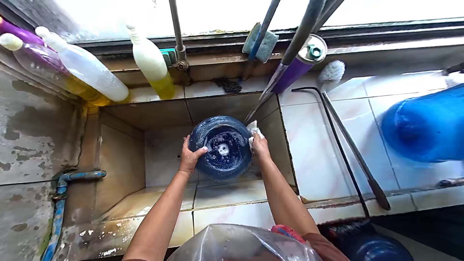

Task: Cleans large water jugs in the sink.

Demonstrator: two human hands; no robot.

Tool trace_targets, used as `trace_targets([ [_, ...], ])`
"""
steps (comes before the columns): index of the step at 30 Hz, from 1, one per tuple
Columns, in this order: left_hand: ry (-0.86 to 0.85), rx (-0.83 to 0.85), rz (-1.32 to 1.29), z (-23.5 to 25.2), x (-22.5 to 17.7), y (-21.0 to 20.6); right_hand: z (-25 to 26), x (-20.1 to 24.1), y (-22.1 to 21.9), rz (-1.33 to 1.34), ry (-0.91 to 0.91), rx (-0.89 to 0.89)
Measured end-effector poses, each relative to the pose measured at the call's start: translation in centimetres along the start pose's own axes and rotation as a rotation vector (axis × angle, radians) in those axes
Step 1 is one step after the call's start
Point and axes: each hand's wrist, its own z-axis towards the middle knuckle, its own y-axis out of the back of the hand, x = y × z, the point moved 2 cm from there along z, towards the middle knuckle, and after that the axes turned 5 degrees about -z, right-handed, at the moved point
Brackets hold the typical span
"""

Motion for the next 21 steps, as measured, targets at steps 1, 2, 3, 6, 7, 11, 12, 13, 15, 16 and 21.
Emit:
trace_targets([
  [1, 0.005, 0.027, 0.001, 0.2, -0.1, -1.2, -0.1, 0.3, 1.2, 0.023, -0.001, -0.041],
  [2, 0.010, 0.054, -0.001, 0.4, -0.2, -2.4, -0.1, 0.8, 2.4, 0.027, 0.005, -0.069],
  [3, 0.018, 0.081, -0.005, 0.7, -0.1, -3.5, -0.1, 1.4, 3.6, 0.015, 0.011, -0.094],
  [6, 0.045, 0.135, -0.011, 2.0, 0.2, -5.9, 0.7, 2.3, 5.8, 0.034, 0.016, -0.138],
  [7, 0.058, 0.143, -0.018, 2.3, 0.5, -6.3, 0.9, 2.4, 6.3, 0.060, 0.006, -0.136],
  [11, 0.081, 0.126, -0.039, 3.0, 1.0, -6.3, 1.0, 2.9, 9.9, 0.047, 0.026, -0.084],
  [12, 0.080, 0.114, -0.037, 3.1, 1.0, -6.1, 1.2, 3.1, 11.3, -0.079, 0.087, -0.131],
  [13, 0.084, 0.110, -0.040, 3.1, 1.0, -5.8, 1.5, 3.3, 12.8, -0.262, 0.158, -0.207],
  [15, 0.092, 0.093, -0.046, 3.4, 1.1, -5.1, 1.8, 3.9, 15.5, -0.590, 0.282, -0.292],
  [16, 0.095, 0.087, -0.042, 3.4, 1.2, -4.9, 2.0, 4.0, 16.1, -0.653, 0.345, -0.288],
  [21, 0.110, 0.100, -0.069, 3.3, 1.3, -5.5, 0.3, 3.0, 9.7, -0.352, 0.362, 0.054],
])
